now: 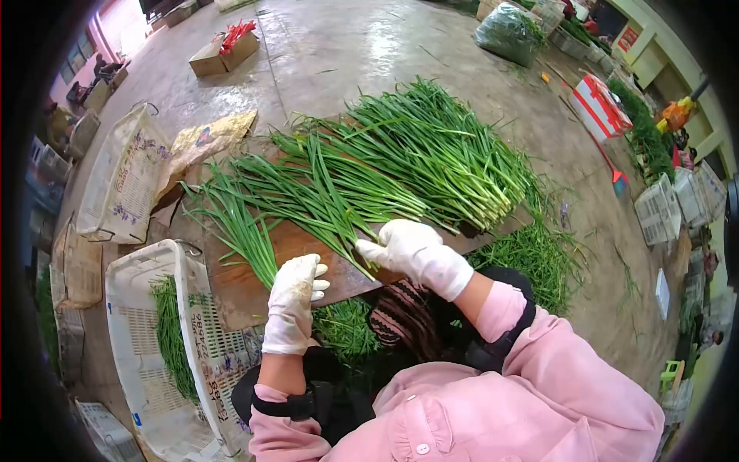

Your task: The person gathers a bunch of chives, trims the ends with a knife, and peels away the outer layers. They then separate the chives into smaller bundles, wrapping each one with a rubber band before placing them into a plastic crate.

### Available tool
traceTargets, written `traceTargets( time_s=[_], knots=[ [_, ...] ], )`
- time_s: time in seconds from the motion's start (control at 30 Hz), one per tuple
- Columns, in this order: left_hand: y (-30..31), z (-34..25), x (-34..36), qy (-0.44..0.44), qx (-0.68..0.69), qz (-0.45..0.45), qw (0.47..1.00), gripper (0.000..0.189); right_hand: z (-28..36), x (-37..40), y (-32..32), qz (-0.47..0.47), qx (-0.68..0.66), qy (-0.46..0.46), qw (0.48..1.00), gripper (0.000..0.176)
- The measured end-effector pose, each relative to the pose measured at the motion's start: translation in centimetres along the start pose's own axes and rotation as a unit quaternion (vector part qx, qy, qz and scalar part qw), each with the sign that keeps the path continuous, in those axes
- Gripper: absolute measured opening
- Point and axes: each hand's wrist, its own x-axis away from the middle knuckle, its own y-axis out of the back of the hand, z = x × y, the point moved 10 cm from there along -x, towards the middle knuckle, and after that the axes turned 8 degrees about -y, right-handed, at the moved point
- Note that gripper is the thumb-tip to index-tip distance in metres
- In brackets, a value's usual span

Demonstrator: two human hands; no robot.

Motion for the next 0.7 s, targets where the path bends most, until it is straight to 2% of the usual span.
traceTargets(
  time_s=[0.03, 0.07, 0.1, 0.17, 0.2, 0.27, 0.33, 0.37, 0.4, 0.43, 0.5, 0.53, 0.57, 0.6, 0.63, 0.67, 0.7],
  knots=[
    [-0.2, 0.3, -0.1, 0.0, 0.012, 0.005, 1.0, 0.036, 0.5, 0.1, -1.1, 0.033, -0.004, 0.007, 0.999, 0.059],
    [-0.6, 0.4, -0.5, -0.003, 0.001, 0.025, 1.0, 0.036, 1.0, 0.6, -1.2, 0.015, 0.057, -0.018, 0.998, 0.055],
    [-0.9, 0.7, -0.6, -0.003, 0.001, 0.025, 1.0, 0.036, 1.9, 0.6, -2.2, 0.014, 0.075, 0.019, 0.997, 0.051],
    [-1.9, 1.5, -0.5, 0.002, 0.023, 0.032, 0.999, 0.038, 2.5, -0.8, -4.6, -0.121, 0.096, 0.143, 0.978, 0.041],
    [-2.5, 1.9, -0.6, 0.006, 0.041, 0.042, 0.998, 0.037, 2.4, -0.9, -5.4, -0.121, 0.095, 0.143, 0.978, 0.041],
    [-3.9, 1.9, -0.6, 0.005, 0.063, 0.074, 0.995, 0.035, 2.6, -0.3, -5.2, -0.174, 0.022, 0.172, 0.969, 0.028],
    [-5.7, 0.9, 0.4, 0.007, 0.112, 0.127, 0.985, 0.025, 3.7, 0.4, -5.8, -0.174, 0.028, 0.185, 0.967, 0.028],
    [-6.1, 1.4, 0.3, 0.006, 0.114, 0.124, 0.986, 0.025, 4.3, 0.8, -6.2, -0.173, 0.035, 0.199, 0.964, 0.028],
    [-6.2, 1.3, 0.1, -0.034, 0.152, 0.117, 0.981, 0.024, 5.0, 0.8, -7.8, -0.165, 0.094, 0.223, 0.956, 0.028],
    [-6.0, 0.9, 0.1, -0.073, 0.189, 0.11, 0.973, 0.023, 5.5, 2.3, -6.4, -0.083, 0.02, 0.182, 0.979, 0.03],
    [-5.7, 1.6, 0.3, -0.058, 0.224, 0.12, 0.965, 0.016, 6.5, 4.4, -5.2, -0.082, -0.03, 0.297, 0.951, 0.035],
    [-5.4, 0.4, 0.5, -0.151, 0.138, 0.133, 0.97, 0.014, 6.4, 4.3, -4.6, 0.044, -0.03, 0.23, 0.972, 0.042],
    [-5.4, -0.8, 1.0, -0.241, 0.049, 0.144, 0.959, 0.012, 6.5, 4.7, -2.4, 0.063, -0.077, 0.204, 0.974, 0.048],
    [-5.3, -1.2, 1.1, -0.241, 0.048, 0.142, 0.959, 0.012, 5.4, 4.0, -0.8, 0.035, -0.097, 0.134, 0.986, 0.05],
    [-5.3, -0.3, 0.8, -0.163, 0.125, 0.144, 0.968, 0.015, 4.1, 3.2, 0.4, 0.005, -0.117, 0.062, 0.991, 0.052],
    [-5.6, 0.5, 0.8, -0.083, 0.2, 0.146, 0.965, 0.02, 3.5, 1.5, 0.6, -0.052, -0.059, 0.074, 0.994, 0.055],
    [-6.2, 1.3, 1.1, 0.0, 0.27, 0.148, 0.952, 0.026, 3.3, -0.1, -0.2, -0.07, -0.021, 0.079, 0.994, 0.05]
  ],
)
